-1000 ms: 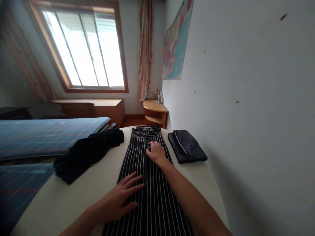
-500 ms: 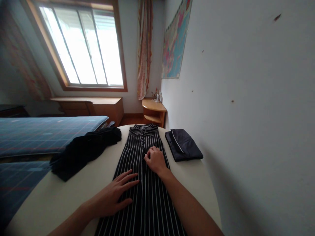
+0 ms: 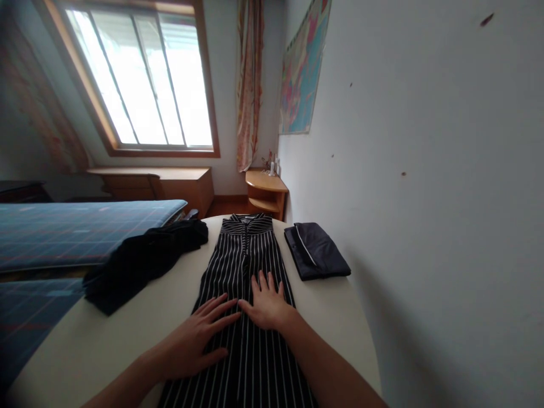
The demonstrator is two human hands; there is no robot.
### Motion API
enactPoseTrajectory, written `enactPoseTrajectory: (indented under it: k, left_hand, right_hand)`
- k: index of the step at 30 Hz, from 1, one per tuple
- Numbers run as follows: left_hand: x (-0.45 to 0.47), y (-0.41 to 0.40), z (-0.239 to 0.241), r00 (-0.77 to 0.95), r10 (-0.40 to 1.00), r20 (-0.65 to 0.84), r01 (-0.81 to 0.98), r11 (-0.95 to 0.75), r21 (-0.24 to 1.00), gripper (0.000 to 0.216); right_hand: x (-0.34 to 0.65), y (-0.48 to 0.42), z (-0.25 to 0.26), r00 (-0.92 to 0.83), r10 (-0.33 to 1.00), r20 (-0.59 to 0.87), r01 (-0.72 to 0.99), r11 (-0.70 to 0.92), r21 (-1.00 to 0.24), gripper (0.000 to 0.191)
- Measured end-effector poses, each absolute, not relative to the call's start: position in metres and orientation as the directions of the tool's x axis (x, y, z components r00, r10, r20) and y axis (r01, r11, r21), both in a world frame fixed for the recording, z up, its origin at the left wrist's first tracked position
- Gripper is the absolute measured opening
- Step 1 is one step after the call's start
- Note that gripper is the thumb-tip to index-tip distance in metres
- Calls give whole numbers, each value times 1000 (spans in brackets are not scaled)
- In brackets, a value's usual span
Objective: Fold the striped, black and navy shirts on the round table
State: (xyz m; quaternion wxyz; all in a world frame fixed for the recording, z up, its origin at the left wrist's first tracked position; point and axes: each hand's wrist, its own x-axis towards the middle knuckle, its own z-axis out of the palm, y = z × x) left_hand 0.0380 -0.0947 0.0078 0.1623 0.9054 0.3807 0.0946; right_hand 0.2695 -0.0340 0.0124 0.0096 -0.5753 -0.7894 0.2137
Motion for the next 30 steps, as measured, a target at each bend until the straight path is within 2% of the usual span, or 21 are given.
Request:
enactPoseTrajectory:
  k: [4,9,13,19,24,27,30]
  left_hand:
    - [36,-79,1,671,735,101,677,-662,322,71]
    - [34,-75,-8,618,766,179,724,-643,251,60]
    - [32,-80,-9,618,756,218,711,-655,256,51]
    - [33,-89,1,661,738,132,697,-670,255,57]
    - [43,-120,12,660,749,64,713,-651,262,62]
    - [48,-147,18,701,712,38,678,-681,277,70]
    - [50,-169,24,714,696,72,658,-703,270,64]
  right_hand:
    - [263,-22,10,-322,918,-233,919,243,-312,85]
    - [261,-10,5,-326,938,-116,913,280,-298,81]
    - [267,-22,5,-400,914,-64,881,364,-302,77]
    - [277,-75,12,-507,854,-118,838,457,-297,71]
    - [286,-119,20,-641,758,-122,741,568,-359,66]
    - [293,-135,24,-698,713,-63,671,622,-403,59]
    - [299,-149,31,-653,756,49,669,606,-430,50]
